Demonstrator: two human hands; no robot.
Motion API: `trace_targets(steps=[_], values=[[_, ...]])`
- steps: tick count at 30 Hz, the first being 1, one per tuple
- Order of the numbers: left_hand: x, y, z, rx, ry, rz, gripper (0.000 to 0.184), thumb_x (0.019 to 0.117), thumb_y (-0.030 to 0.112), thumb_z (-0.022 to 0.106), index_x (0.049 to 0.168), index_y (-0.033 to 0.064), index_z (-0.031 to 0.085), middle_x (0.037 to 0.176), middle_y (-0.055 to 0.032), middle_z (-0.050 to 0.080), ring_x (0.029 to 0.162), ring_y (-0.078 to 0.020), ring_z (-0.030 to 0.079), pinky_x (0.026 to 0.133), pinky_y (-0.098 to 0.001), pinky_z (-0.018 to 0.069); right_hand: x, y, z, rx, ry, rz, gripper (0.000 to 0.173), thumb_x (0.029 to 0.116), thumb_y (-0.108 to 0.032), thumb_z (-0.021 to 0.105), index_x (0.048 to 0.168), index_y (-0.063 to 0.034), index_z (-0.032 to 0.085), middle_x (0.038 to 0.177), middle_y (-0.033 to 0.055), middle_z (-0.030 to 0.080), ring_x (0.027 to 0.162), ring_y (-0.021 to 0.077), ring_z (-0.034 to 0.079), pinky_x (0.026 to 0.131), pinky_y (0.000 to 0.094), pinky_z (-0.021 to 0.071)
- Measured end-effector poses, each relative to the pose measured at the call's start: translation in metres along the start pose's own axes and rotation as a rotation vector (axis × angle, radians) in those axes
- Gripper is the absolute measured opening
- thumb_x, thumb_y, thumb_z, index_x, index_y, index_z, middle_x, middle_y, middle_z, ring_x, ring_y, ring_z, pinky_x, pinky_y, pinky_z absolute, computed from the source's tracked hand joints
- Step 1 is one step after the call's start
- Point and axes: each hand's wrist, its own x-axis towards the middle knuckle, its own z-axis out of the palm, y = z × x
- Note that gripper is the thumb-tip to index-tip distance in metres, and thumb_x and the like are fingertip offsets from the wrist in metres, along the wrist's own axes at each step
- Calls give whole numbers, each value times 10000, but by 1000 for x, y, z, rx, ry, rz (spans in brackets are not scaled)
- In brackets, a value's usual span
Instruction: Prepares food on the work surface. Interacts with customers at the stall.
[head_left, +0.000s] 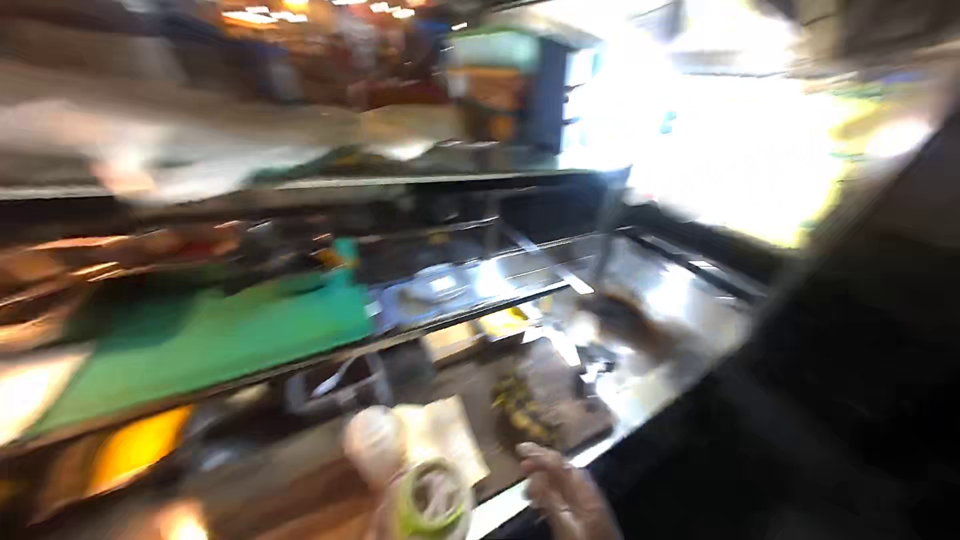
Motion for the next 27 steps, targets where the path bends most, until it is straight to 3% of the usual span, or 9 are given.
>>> trace_targets(steps=[2, 5, 9, 11, 14, 18, 22, 26, 27], values=[[-1, 21, -18, 59, 39, -305, 1025, 679, 460, 921, 1423, -93, 483, 1347, -218, 630, 1270, -233, 608, 1115, -401, 475, -2, -7, 26, 69, -32, 48, 286, 1021, -68, 550, 1271, 22, 657, 1187, 133, 723, 860, 215, 743, 746, 396, 657], [-21, 12, -31, 44, 142, -395, 1067, 628, 474, 950, 1430, -65, 497, 1354, -174, 638, 1265, -193, 612, 1106, -378, 492, -8, -2, 67, 56, -106, 204, 306, 1035, -75, 519, 1293, 34, 641, 979, 109, 749, 703, 184, 712, 649, 366, 637], [-45, -2, -58, 135, 227, -461, 1077, 579, 505, 967, 1412, -25, 536, 1336, -143, 657, 1245, -172, 624, 1090, -372, 507, -23, 36, 102, -169, -369, 57, 273, 1006, -69, 569, 1239, -19, 700, 1004, 80, 758, 797, 151, 728, 767, 360, 638], [-55, -9, -67, 190, 248, -487, 1098, 561, 525, 967, 1415, -15, 539, 1329, -137, 663, 1235, -170, 632, 1075, -375, 518, -10, 59, 90, -270, -275, 38, 284, 986, -86, 585, 1231, -3, 704, 1047, 123, 752, 875, 191, 736, 829, 396, 630], [-65, -20, -76, 163, 272, -532, 1116, 559, 502, 978, 1427, -24, 515, 1351, -141, 645, 1255, -163, 615, 1095, -367, 506, 40, 93, 49, -314, 44, 280, 360, 1036, -158, 480, 1331, -23, 637, 1096, 156, 709, 827, 231, 723, 733, 430, 633], [-52, -38, -70, 270, 288, -586, 1118, 545, 536, 967, 1411, -20, 532, 1341, -141, 649, 1242, -168, 621, 1086, -363, 503, 73, 123, 20, -718, -167, 135, 353, 1029, -148, 483, 1307, -134, 699, 1273, 118, 706, 1184, 264, 675, 1052, 478, 525], [-30, -76, -40, 406, 448, -695, 1139, 500, 573, 948, 1416, 23, 553, 1314, -133, 669, 1210, -215, 643, 1055, -419, 517, 103, 128, 25, -985, -167, 30, 334, 1035, -179, 503, 1292, -195, 716, 1316, 137, 687, 1258, 339, 633, 1061, 541, 502], [-13, -109, -12, 477, 676, -738, 1202, 491, 559, 957, 1433, -35, 504, 1357, -219, 622, 1251, -314, 612, 1088, -489, 477, 130, 159, 18, -1235, -559, 278, 716, 908, -214, 639, 1570, -364, 413, 1677, 109, 298, 1526, 411, 290, 1147, 622, 390], [-13, -114, -5, 512, 720, -732, 1219, 490, 563, 955, 1441, -43, 493, 1371, -235, 608, 1264, -336, 601, 1095, -496, 467, 130, 170, 18, -1253, -600, 295, 749, 897, -232, 661, 1583, -365, 389, 1693, 101, 262, 1519, 427, 295, 1123, 633, 411]])
